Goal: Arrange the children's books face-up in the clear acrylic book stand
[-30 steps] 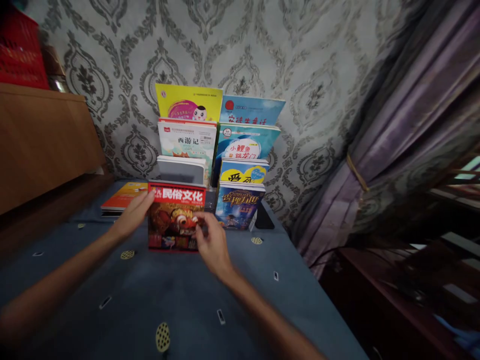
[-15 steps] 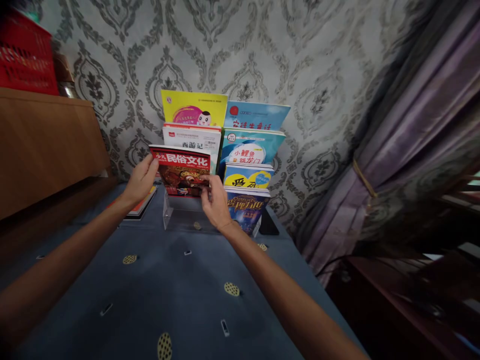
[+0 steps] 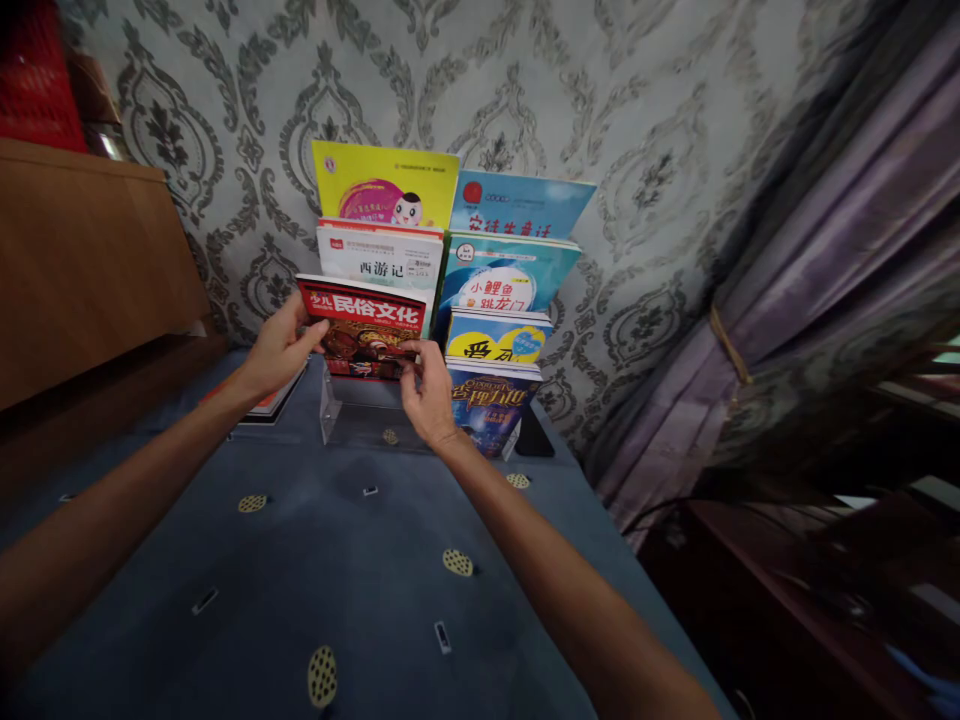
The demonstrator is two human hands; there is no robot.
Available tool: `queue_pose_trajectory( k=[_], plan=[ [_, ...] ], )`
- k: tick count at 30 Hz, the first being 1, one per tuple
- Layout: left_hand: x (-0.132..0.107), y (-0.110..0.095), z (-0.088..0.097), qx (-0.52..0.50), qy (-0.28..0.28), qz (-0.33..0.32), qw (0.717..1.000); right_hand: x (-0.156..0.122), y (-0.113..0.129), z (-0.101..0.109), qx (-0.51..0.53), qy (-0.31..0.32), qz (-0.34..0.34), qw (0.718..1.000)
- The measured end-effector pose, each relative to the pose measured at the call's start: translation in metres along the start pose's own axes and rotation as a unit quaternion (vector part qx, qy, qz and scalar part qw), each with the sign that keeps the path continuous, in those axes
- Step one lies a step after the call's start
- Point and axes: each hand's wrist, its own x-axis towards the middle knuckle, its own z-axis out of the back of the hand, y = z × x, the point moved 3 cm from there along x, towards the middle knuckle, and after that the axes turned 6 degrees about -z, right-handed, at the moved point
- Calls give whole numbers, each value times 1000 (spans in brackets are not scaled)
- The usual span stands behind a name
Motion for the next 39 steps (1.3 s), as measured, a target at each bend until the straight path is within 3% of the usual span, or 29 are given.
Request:
queue_pose_trajectory(
  k=[5, 16, 21, 24, 31, 39],
  plan=[
    [-4, 6, -5, 18, 3, 16, 1000, -2, -6, -1, -45, 11, -18, 999],
    [-8, 18, -16, 206, 35, 53, 976, -2, -12, -3, -182, 61, -31, 981],
    [-10, 2, -10, 233, -12, 28, 972, -3, -12, -9, -199, 70, -35, 977],
    [-8, -5, -8, 247, 8, 4, 969, -8, -13, -13, -216, 71, -44, 973],
    [-11, -3, -10, 272, 54, 29, 961, -23, -12, -20, -220, 45, -64, 972],
    [-3, 2, -12, 267, 25, 26, 963, -23, -14, -13, -182, 31, -93, 978]
  ],
)
